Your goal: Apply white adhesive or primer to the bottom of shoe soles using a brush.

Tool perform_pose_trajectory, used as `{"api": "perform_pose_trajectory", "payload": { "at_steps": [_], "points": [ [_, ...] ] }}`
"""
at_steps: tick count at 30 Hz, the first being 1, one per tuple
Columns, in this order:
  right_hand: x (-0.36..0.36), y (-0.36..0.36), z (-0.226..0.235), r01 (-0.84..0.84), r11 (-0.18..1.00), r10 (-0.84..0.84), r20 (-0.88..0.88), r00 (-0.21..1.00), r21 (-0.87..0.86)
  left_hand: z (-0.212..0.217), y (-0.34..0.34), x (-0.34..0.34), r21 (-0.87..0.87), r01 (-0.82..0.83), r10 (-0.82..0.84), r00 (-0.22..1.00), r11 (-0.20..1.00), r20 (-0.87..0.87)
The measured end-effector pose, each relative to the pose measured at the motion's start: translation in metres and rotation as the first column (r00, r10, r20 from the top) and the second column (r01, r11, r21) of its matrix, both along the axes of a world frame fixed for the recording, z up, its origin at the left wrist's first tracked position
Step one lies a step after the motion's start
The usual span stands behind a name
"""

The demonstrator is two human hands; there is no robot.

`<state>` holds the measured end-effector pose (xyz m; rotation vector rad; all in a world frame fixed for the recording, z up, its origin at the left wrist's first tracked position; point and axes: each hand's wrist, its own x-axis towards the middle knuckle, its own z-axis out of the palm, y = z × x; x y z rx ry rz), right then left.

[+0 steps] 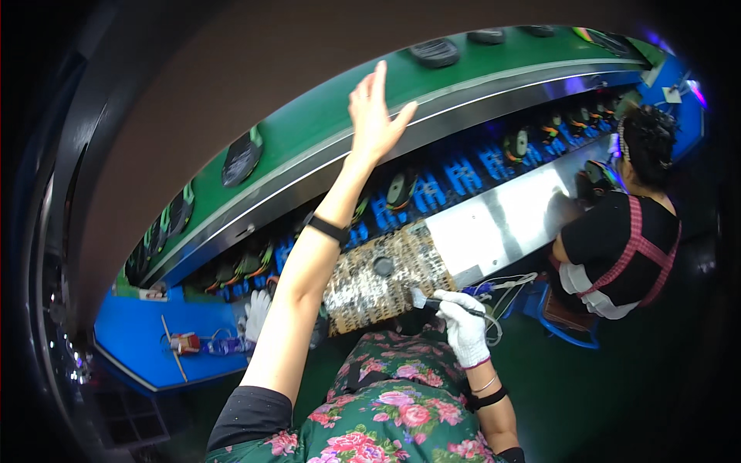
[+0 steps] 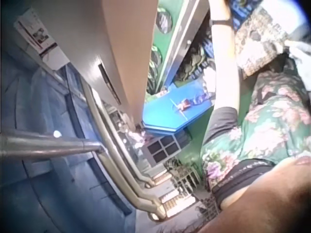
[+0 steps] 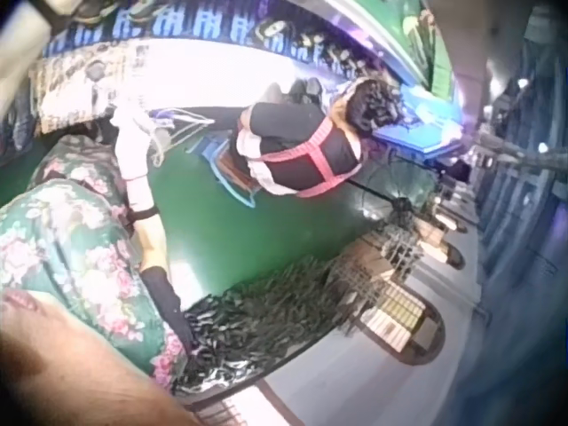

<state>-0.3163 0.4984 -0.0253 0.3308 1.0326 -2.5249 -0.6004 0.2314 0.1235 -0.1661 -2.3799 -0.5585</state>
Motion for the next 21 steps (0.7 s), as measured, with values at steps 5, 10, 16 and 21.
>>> {"api": "perform_pose_trajectory", "payload": {
  "at_steps": [5,10,16,21],
  "points": [
    [0.004,0.018,0.016,0.127,0.990,-0.128,0.023,0.991,0.064,-0.009,0.070,-0.096,0.053,-0.085,0.067,0.957,0.995,0.281],
    [0.010,0.024,0.026,0.168,0.978,-0.169,-0.001,0.986,0.119,-0.020,0.041,-0.109,0.249,-0.172,0.178,0.984,0.953,-0.002],
    [0.001,0.037,0.014,0.212,0.972,-0.204,-0.084,0.975,0.100,0.011,-0.003,0.000,0.992,0.087,-0.345,0.937,0.095,-0.049],
    [-0.020,0.050,0.036,0.176,0.983,-0.168,-0.114,0.979,0.056,-0.001,-0.121,0.132,0.650,0.051,0.151,0.956,0.758,-0.252]
  ]
}}
